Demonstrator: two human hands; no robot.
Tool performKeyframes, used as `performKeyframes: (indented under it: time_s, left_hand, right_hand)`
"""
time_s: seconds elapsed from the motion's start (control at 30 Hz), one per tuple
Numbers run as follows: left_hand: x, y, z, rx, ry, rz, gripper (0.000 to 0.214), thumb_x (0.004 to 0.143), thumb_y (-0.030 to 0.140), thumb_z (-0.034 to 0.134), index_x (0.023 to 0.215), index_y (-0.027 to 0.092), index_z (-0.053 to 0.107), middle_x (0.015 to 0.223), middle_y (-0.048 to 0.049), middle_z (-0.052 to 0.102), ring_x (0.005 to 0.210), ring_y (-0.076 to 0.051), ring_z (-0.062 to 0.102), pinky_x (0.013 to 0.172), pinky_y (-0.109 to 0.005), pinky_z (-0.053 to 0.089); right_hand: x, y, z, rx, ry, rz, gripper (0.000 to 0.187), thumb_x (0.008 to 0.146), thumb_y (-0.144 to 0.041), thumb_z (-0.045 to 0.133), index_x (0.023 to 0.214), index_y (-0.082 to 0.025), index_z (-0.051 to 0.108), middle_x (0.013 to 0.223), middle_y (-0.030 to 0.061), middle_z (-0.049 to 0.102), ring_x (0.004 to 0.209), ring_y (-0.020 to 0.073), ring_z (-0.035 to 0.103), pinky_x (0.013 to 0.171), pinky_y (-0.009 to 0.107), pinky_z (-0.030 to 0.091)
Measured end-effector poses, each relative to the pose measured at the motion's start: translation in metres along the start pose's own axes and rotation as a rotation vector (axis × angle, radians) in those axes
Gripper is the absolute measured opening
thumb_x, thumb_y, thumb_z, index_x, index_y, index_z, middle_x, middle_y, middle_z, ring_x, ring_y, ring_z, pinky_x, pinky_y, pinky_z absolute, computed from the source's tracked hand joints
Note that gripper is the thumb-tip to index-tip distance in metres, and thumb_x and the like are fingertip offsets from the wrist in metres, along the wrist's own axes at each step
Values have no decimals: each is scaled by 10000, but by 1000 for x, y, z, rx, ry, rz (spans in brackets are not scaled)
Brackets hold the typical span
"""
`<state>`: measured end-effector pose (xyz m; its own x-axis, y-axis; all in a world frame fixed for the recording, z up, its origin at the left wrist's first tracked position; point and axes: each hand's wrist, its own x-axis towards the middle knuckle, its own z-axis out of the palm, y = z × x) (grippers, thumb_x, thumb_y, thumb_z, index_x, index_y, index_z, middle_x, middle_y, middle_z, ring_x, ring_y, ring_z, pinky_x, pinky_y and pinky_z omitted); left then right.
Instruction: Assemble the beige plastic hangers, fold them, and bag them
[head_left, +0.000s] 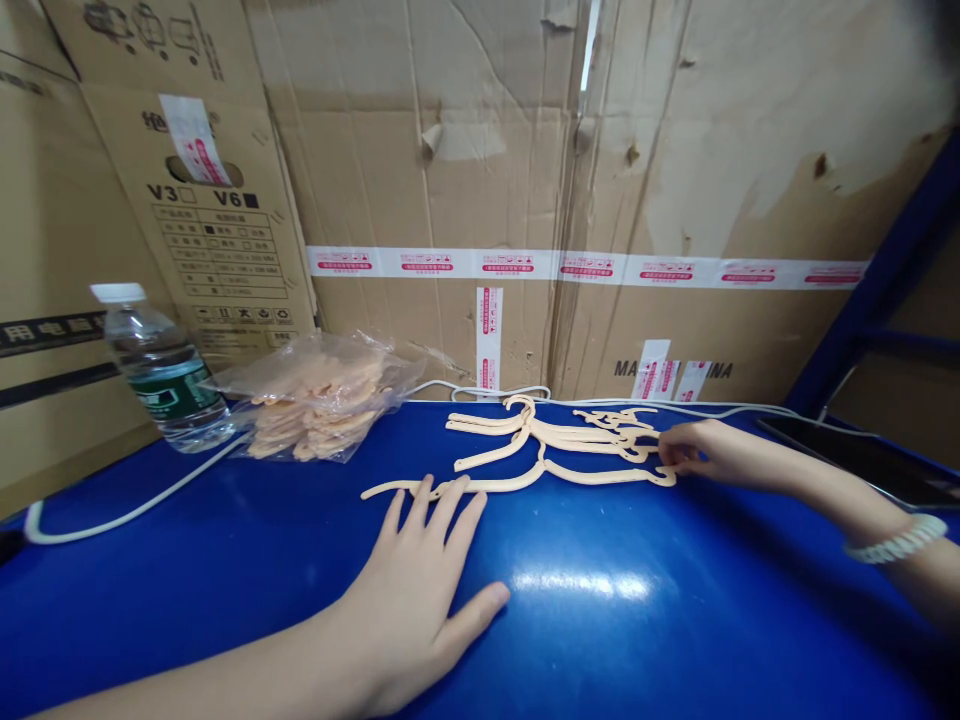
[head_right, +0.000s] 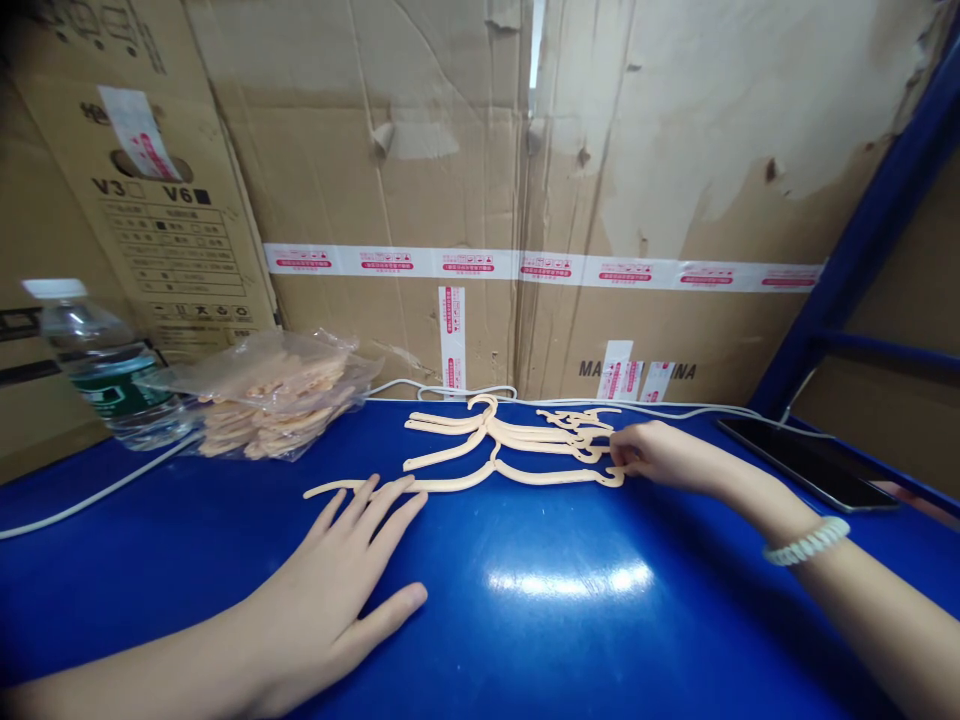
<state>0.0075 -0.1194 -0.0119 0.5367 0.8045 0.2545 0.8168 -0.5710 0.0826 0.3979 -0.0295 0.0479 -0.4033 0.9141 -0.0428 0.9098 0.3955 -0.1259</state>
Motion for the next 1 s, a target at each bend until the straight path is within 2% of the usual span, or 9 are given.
performKeyframes:
  time_s: [0.17, 0.23, 0.3, 0.4, 0.47, 0.57, 0.67, 0.87, 1.0]
  left_hand:
    - [-6, 4, -4, 52, -60, -45, 683, 900, 655, 358, 1486, 306, 319, 1551, -132, 303, 1373, -507, 258, 1004, -701, 304]
    - [-6, 7, -7, 60, -36, -19, 671, 902, 640, 376, 1477, 297, 340, 1537, -142, 328, 1368, -502, 272, 995, -698, 314]
    - [-4, 10, -11, 51, 24, 64, 622, 913, 567, 425, 1451, 258, 382, 1501, -157, 382, 1357, -477, 304, 1005, -686, 307]
    - [4, 14, -14, -63, 98, 272, 368, 919, 300, 465, 1269, 207, 534, 1297, -138, 551, 1206, -352, 485, 992, -561, 380]
    - [9, 15, -12, -156, 144, 363, 257, 900, 136, 414, 1089, 184, 582, 1081, -107, 602, 985, -259, 565, 862, -428, 460]
    - [16, 13, -5, -247, 223, 390, 261, 914, 54, 343, 987, 182, 558, 911, -73, 589, 801, -202, 548, 699, -316, 445]
    - [19, 10, -2, -314, 207, 396, 238, 932, 56, 343, 973, 194, 533, 897, -56, 592, 801, -192, 547, 689, -289, 421]
    - [18, 10, -9, -319, 160, 413, 215, 945, 76, 349, 978, 202, 520, 876, -40, 604, 777, -191, 540, 695, -289, 404]
    - [17, 9, -8, -353, 148, 385, 235, 934, 66, 372, 1032, 214, 525, 897, -31, 614, 807, -182, 555, 718, -282, 414]
  right_hand:
    - [-1, -2, -1, 0, -2, 6, 141, 711, -143, 496, 721, -189, 629, 673, 27, 638, 615, 184, 568, 567, 265, 384]
    - [-1, -3, 0, -7, 0, 6, 145, 711, -137, 492, 717, -188, 628, 668, 25, 638, 611, 180, 569, 562, 260, 382]
    - [-2, -3, -1, -9, 4, 6, 125, 711, -151, 509, 707, -189, 628, 667, 25, 644, 613, 179, 578, 558, 257, 386]
    - [-2, -1, -3, -9, 47, 15, 109, 741, -199, 522, 706, -186, 624, 684, 37, 659, 626, 189, 595, 575, 269, 409]
    - [-2, 3, -5, -13, 111, 33, 148, 793, -250, 499, 750, -181, 622, 720, 55, 670, 655, 202, 608, 608, 288, 430]
    - [0, 8, -5, -28, 270, 70, 200, 849, -316, 473, 830, -179, 617, 756, 63, 679, 684, 209, 626, 641, 300, 449]
    - [9, 7, -2, -51, 357, 90, 176, 864, -301, 483, 846, -183, 612, 758, 52, 687, 690, 193, 643, 642, 276, 463]
    - [45, -3, 4, -160, 295, 134, 167, 867, -180, 532, 960, -159, 668, 848, 68, 722, 772, 202, 677, 663, 266, 478]
    - [69, -2, 3, -261, 212, 184, 171, 931, -253, 568, 1044, -153, 648, 1000, 67, 691, 884, 196, 661, 780, 346, 523]
